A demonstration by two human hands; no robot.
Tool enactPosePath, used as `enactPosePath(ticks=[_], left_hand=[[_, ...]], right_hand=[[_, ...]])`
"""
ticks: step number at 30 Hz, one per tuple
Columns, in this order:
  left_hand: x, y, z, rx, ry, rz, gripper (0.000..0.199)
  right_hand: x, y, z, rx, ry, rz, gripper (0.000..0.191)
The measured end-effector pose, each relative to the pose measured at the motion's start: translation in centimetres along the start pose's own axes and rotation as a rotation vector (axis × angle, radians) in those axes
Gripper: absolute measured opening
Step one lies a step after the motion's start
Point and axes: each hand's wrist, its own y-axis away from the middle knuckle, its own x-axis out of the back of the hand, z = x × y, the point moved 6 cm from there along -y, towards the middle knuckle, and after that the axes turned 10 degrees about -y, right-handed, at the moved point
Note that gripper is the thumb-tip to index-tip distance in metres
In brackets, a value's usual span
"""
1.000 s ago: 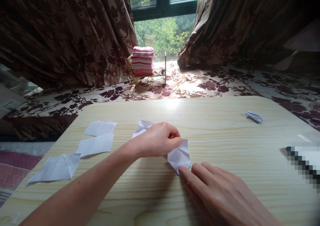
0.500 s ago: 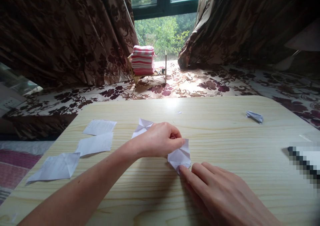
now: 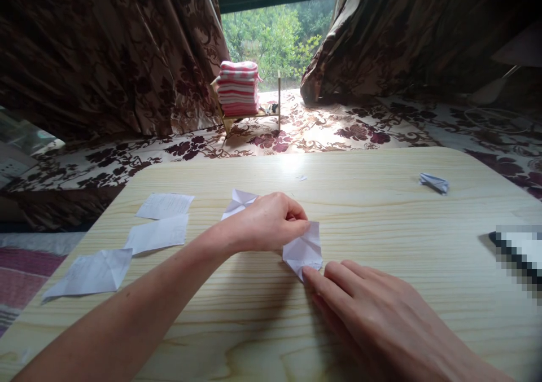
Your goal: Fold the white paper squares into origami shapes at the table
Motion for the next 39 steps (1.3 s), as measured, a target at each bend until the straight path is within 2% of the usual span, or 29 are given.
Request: enactPosePath(ticks=[6, 15, 18, 21, 24, 27, 29, 30, 33, 36, 38, 39], left_hand=[[0.2, 0.3, 0.2, -0.008, 0.015, -0.066, 0.033], [0.7, 0.6, 0.2, 0.017, -0.011, -0.082, 0.032], [0.5, 0.6, 0.0, 0.019, -0.065, -0.124, 0.024], [0.4, 0.6, -0.1, -0.007, -0.094, -0.116, 0.018], [0.7, 0.7, 0.1, -0.011, -0.06, -0.078, 0.02], [1.8, 0.9, 0.7, -0.027, -0.029, 0.007, 0.02], [2.6, 1.2, 1.3, -0.046, -0.001, 0.054, 0.02], [2.9, 1.4, 1.6, -0.052, 0.022, 0.071, 0.019], [3.3, 2.2, 2.1, -0.054, 0.149, 0.122, 0.017], [2.7, 3.3, 2.4, -0.068, 0.406, 0.209, 0.029], [1.5, 4.2, 2.6, -0.107, 0.579, 0.274, 0.035], [1.0, 4.7, 2.5, -0.11, 0.645, 0.366, 0.036]], right_hand=[[-0.1, -0.2, -0.1, 0.004, -0.014, 0.031, 0.026], [0.6, -0.3, -0.1, 0.019, -0.014, 0.097, 0.025], [0.4, -0.4, 0.1, 0.016, -0.02, 0.103, 0.022], [0.6, -0.6, 0.4, 0.015, -0.042, 0.148, 0.012], [1.8, -0.4, 1.7, -0.015, -0.068, 0.289, 0.013], [3.6, 0.1, 4.1, -0.191, -0.073, 0.498, 0.022], [3.6, 0.0, 5.8, -0.343, -0.245, 0.485, 0.033], [3.2, -0.3, 6.2, -0.378, -0.394, 0.422, 0.034], [2.4, -1.4, 5.7, -0.357, -0.796, 0.279, 0.03], [2.6, -1.9, 5.3, -0.399, -1.03, 0.354, 0.03], [2.8, -1.9, 5.1, -0.432, -1.158, 0.433, 0.033], [2.9, -1.9, 4.8, -0.424, -1.184, 0.455, 0.035]])
